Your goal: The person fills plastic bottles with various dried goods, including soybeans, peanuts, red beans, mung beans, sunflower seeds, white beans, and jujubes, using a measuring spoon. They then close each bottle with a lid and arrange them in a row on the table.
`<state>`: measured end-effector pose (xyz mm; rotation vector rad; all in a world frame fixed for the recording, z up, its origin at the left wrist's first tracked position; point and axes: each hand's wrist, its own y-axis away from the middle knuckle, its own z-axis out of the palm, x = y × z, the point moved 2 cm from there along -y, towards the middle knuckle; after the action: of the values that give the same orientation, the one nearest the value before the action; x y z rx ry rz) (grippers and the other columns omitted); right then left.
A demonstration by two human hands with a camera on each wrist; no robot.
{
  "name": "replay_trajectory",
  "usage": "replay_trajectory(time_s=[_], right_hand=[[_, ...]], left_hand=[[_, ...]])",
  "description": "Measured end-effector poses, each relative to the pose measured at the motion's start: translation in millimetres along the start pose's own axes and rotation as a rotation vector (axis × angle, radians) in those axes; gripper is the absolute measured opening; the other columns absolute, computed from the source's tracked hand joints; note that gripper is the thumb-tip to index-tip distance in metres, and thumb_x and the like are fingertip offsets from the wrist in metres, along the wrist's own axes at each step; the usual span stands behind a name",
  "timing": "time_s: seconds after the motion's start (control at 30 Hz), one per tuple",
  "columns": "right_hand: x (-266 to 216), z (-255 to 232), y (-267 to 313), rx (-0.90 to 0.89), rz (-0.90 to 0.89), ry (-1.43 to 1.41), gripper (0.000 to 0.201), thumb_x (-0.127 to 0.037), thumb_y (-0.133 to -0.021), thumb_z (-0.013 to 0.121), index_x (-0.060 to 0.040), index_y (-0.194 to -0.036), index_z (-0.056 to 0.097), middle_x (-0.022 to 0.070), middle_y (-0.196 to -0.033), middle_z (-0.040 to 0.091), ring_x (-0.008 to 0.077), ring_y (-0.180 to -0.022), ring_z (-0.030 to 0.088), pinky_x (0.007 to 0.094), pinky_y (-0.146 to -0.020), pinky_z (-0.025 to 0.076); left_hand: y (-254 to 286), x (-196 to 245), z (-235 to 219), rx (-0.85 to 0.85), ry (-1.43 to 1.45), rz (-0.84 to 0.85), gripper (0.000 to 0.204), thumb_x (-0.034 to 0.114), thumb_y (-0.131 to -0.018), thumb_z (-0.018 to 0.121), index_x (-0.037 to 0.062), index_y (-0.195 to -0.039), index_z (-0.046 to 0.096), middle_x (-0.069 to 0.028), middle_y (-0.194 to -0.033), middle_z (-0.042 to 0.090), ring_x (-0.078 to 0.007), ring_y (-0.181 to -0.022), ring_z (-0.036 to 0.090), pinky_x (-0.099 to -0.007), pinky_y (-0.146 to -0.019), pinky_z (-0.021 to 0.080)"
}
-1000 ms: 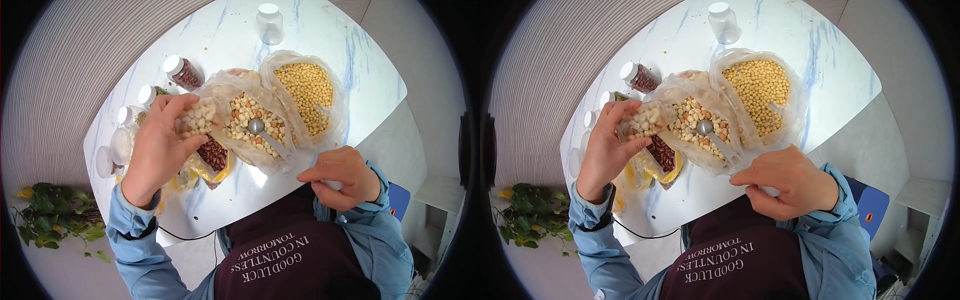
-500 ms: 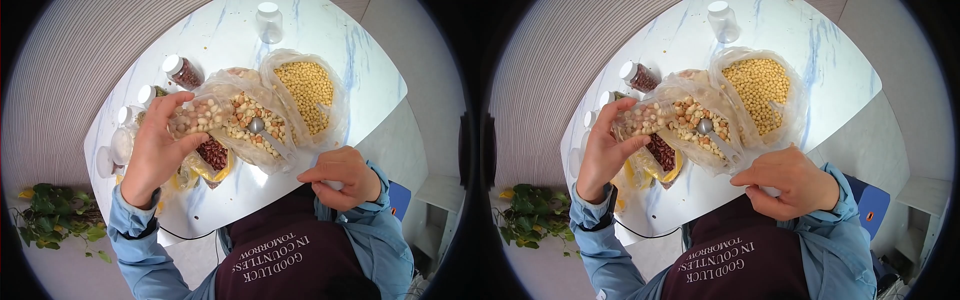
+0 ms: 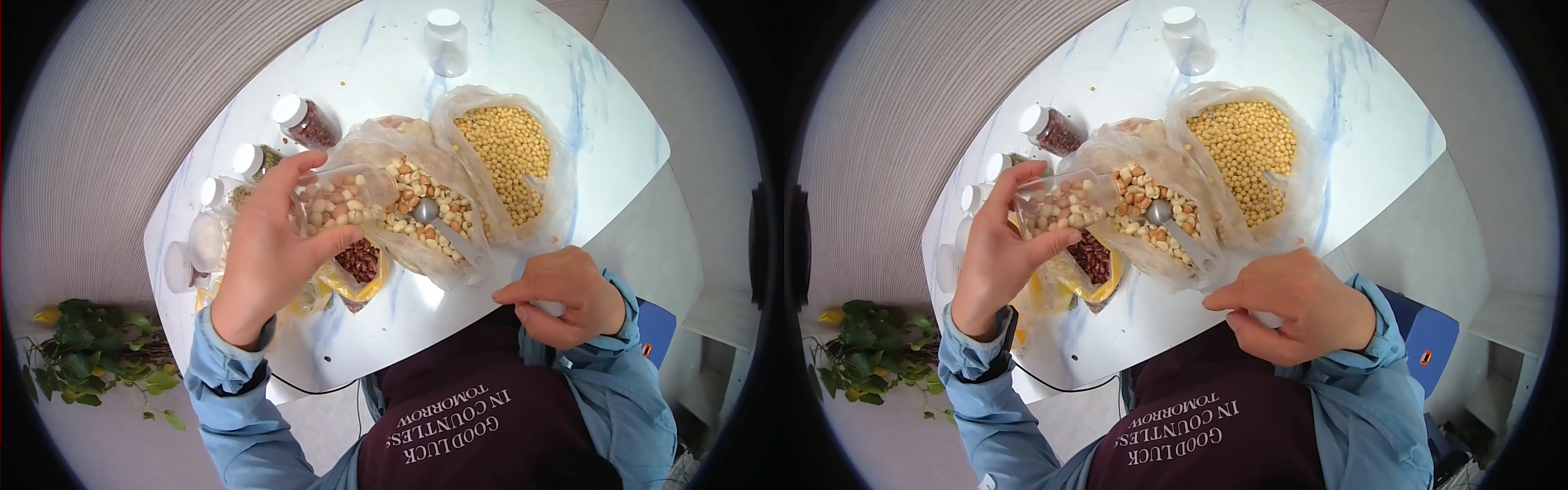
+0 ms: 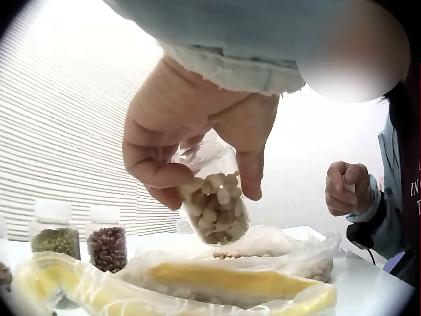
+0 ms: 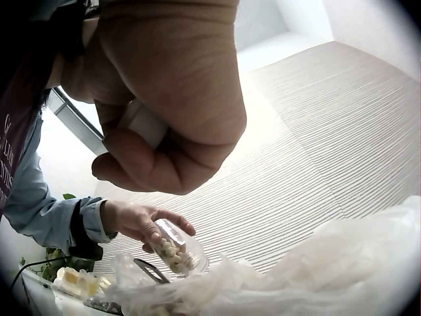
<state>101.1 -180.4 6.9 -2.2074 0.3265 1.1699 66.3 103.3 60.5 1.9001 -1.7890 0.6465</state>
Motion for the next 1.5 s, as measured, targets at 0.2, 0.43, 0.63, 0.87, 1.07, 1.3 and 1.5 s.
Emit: replay_trajectory(time_s=[0.2,0.43,0.63,0.87,1.07,1.3,1.5], right_hand=[[2,2,2,0.019,0.002,-0.025,0.020,0.001,-0.072,0.060,-0.0018,-0.090,0.068,0.0064,-0.059,0.057,0.0207,-0.049,0.055,0.0308,-0.046,0.042],[2,1,2,0.007,0.009,-0.018,0.019,0.001,-0.072,0.061,-0.0016,-0.090,0.068,0.0067,-0.059,0.058,0.0207,-0.049,0.055,0.0310,-0.046,0.042],[2,1,2,0.006,0.009,-0.019,0.019,0.001,-0.073,0.060,-0.0018,-0.090,0.067,0.0065,-0.059,0.058,0.0204,-0.049,0.055,0.0308,-0.045,0.042],[3,1,3,0.005,0.007,-0.021,0.019,0.001,-0.072,0.061,-0.0017,-0.090,0.067,0.0066,-0.060,0.058,0.0204,-0.049,0.056,0.0309,-0.045,0.042],[2,1,3,0.003,0.009,-0.027,0.019,0.002,-0.072,0.060,-0.0010,-0.090,0.067,0.0073,-0.060,0.058,0.0205,-0.049,0.056,0.0310,-0.045,0.042],[1,1,3,0.003,0.015,-0.025,0.019,0.002,-0.073,0.060,-0.0009,-0.090,0.067,0.0075,-0.061,0.059,0.0202,-0.049,0.056,0.0305,-0.045,0.042],[1,2,3,0.006,0.018,-0.026,0.018,0.001,-0.073,0.060,-0.0010,-0.090,0.067,0.0077,-0.061,0.060,0.0204,-0.049,0.056,0.0304,-0.045,0.043]], left_hand=[[0,-5,0,0.096,0.034,-0.030,0.064,0.021,-0.064,0.085,0.0040,-0.115,0.051,-0.0099,-0.101,0.060,-0.0222,-0.086,0.060,-0.0324,-0.075,0.048],[-2,-6,0,0.093,-0.007,-0.006,0.063,0.022,-0.062,0.086,0.0041,-0.112,0.052,-0.0061,-0.097,0.059,-0.0142,-0.073,0.053,-0.0283,-0.066,0.046],[-3,-2,0,0.050,0.015,-0.047,0.063,0.018,-0.063,0.087,0.0037,-0.114,0.052,-0.0033,-0.099,0.057,-0.0108,-0.081,0.050,-0.0241,-0.071,0.043],[-2,0,2,0.062,-0.053,0.024,0.064,0.016,-0.063,0.087,0.0046,-0.116,0.052,-0.0008,-0.102,0.055,-0.0083,-0.081,0.047,-0.0220,-0.069,0.041],[-1,7,1,0.082,-0.127,0.107,0.064,0.013,-0.062,0.086,0.0065,-0.118,0.056,0.0012,-0.108,0.058,-0.0080,-0.082,0.048,-0.0220,-0.064,0.040],[-2,9,1,0.122,-0.215,0.232,0.069,0.006,-0.061,0.084,0.0080,-0.123,0.055,-0.0016,-0.112,0.057,-0.0124,-0.090,0.052,-0.0245,-0.071,0.042],[-1,11,0,0.102,-0.212,0.242,0.072,0.004,-0.060,0.083,0.0088,-0.126,0.054,-0.0049,-0.117,0.056,-0.0186,-0.104,0.054,-0.0293,-0.087,0.043]])
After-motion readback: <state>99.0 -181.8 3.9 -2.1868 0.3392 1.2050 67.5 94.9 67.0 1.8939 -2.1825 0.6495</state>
